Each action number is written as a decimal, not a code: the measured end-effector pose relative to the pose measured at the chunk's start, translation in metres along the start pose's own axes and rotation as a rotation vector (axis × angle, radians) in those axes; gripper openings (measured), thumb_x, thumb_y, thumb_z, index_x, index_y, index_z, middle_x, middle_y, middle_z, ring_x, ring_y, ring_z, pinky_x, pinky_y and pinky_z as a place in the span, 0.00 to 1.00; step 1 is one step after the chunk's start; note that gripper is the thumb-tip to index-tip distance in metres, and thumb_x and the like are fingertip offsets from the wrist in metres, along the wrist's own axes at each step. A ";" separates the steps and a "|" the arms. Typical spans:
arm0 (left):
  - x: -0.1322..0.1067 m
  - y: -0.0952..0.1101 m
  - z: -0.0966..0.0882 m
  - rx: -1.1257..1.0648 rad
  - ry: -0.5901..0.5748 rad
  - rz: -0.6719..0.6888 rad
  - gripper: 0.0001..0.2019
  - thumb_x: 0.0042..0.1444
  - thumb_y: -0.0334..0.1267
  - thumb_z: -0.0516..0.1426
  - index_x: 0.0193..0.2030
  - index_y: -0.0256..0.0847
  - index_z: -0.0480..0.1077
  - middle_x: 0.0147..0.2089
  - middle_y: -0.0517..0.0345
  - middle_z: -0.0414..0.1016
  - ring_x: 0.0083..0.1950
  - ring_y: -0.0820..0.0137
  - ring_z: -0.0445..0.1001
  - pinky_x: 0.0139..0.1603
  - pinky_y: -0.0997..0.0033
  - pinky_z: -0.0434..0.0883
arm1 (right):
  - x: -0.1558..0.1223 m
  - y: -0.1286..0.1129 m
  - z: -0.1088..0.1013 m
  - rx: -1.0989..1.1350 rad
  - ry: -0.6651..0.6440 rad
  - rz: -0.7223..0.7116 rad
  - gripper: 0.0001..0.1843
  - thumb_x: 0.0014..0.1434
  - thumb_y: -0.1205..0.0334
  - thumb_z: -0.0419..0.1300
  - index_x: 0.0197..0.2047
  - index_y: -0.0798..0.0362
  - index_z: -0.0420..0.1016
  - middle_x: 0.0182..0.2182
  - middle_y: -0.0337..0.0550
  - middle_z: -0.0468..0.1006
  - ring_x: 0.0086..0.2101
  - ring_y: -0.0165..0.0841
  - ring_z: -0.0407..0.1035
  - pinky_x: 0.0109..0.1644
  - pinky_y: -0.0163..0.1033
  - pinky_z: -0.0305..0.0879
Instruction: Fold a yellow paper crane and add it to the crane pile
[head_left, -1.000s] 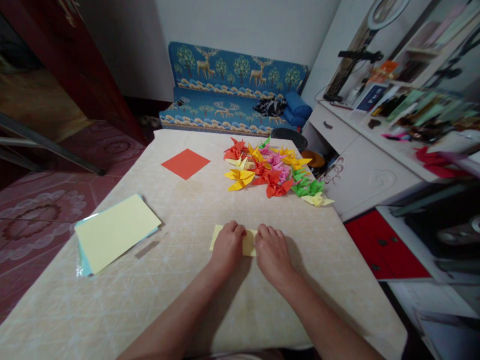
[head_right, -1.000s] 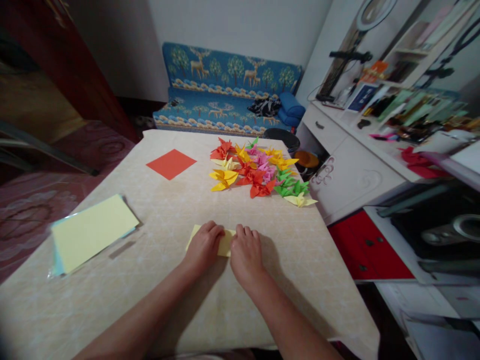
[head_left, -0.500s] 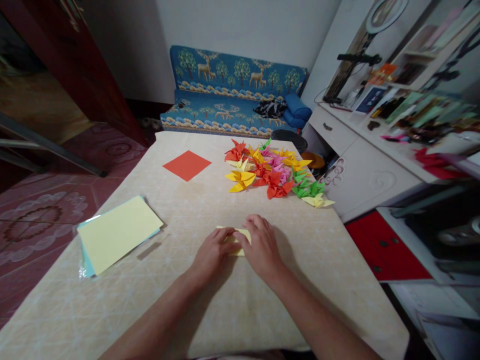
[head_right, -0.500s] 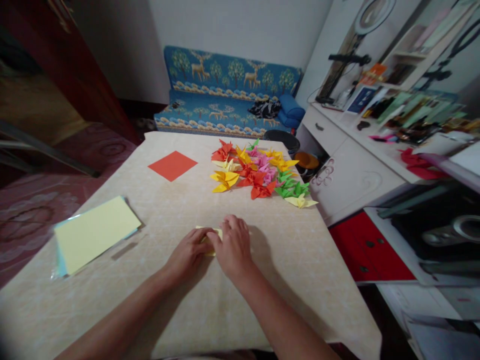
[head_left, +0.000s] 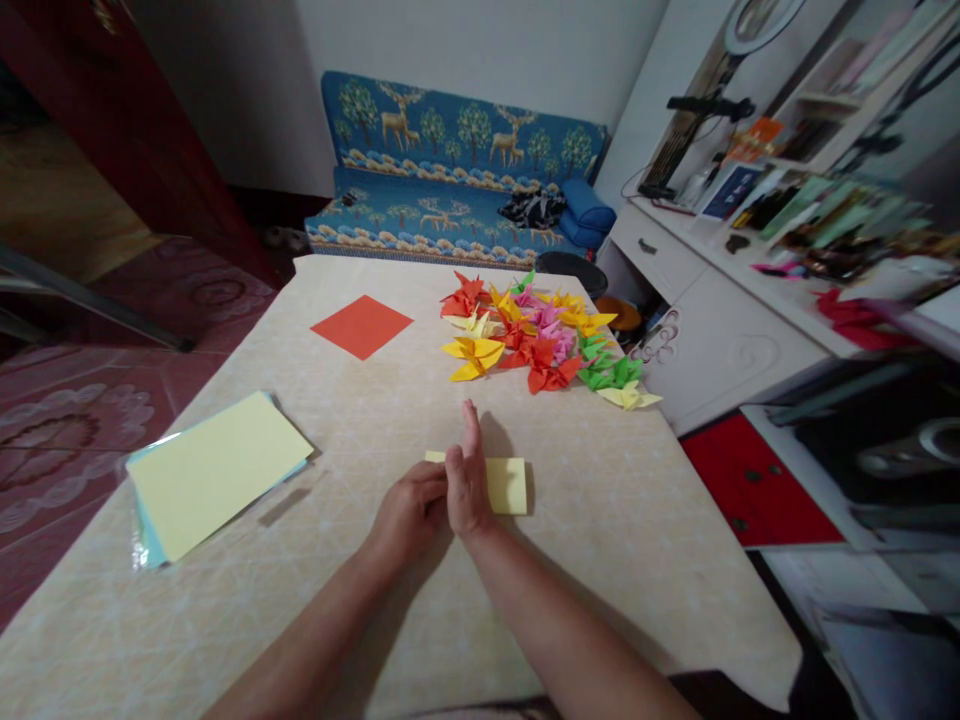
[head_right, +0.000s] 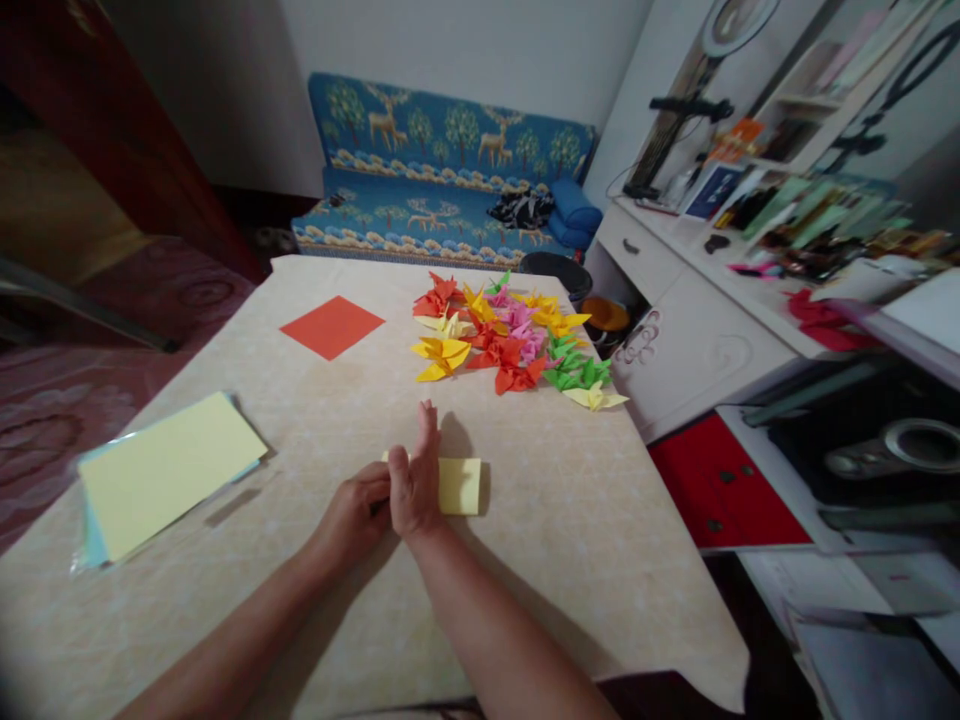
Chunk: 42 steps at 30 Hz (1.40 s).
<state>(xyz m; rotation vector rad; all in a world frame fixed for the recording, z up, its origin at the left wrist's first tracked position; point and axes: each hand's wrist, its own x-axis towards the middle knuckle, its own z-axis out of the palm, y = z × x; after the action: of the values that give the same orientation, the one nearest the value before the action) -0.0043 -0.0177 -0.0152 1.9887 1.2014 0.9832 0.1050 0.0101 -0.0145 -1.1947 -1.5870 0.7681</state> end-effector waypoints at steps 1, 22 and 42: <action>0.000 0.000 0.000 0.005 -0.001 0.000 0.14 0.54 0.25 0.52 0.37 0.41 0.78 0.43 0.49 0.76 0.45 0.66 0.73 0.45 0.68 0.70 | -0.001 0.000 -0.002 -0.010 -0.008 -0.009 0.36 0.64 0.43 0.35 0.68 0.56 0.36 0.67 0.50 0.41 0.66 0.37 0.35 0.67 0.52 0.39; -0.003 -0.008 0.002 0.059 0.048 -0.015 0.11 0.56 0.30 0.54 0.39 0.43 0.78 0.51 0.52 0.75 0.51 0.65 0.72 0.52 0.61 0.70 | -0.024 0.009 -0.124 -0.340 -0.430 -0.128 0.40 0.50 0.68 0.57 0.66 0.52 0.48 0.64 0.53 0.53 0.63 0.41 0.47 0.63 0.53 0.51; -0.002 0.023 0.003 0.274 0.129 0.011 0.15 0.60 0.32 0.50 0.50 0.40 0.72 0.56 0.49 0.71 0.58 0.62 0.66 0.63 0.55 0.60 | -0.065 -0.004 -0.091 -0.853 -0.246 -0.380 0.10 0.57 0.70 0.54 0.31 0.53 0.76 0.26 0.43 0.74 0.28 0.35 0.67 0.34 0.40 0.64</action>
<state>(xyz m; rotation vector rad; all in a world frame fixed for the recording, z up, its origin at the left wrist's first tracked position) 0.0085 -0.0289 0.0011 2.1694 1.4646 1.0094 0.1925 -0.0581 -0.0013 -1.3272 -2.3758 -0.0512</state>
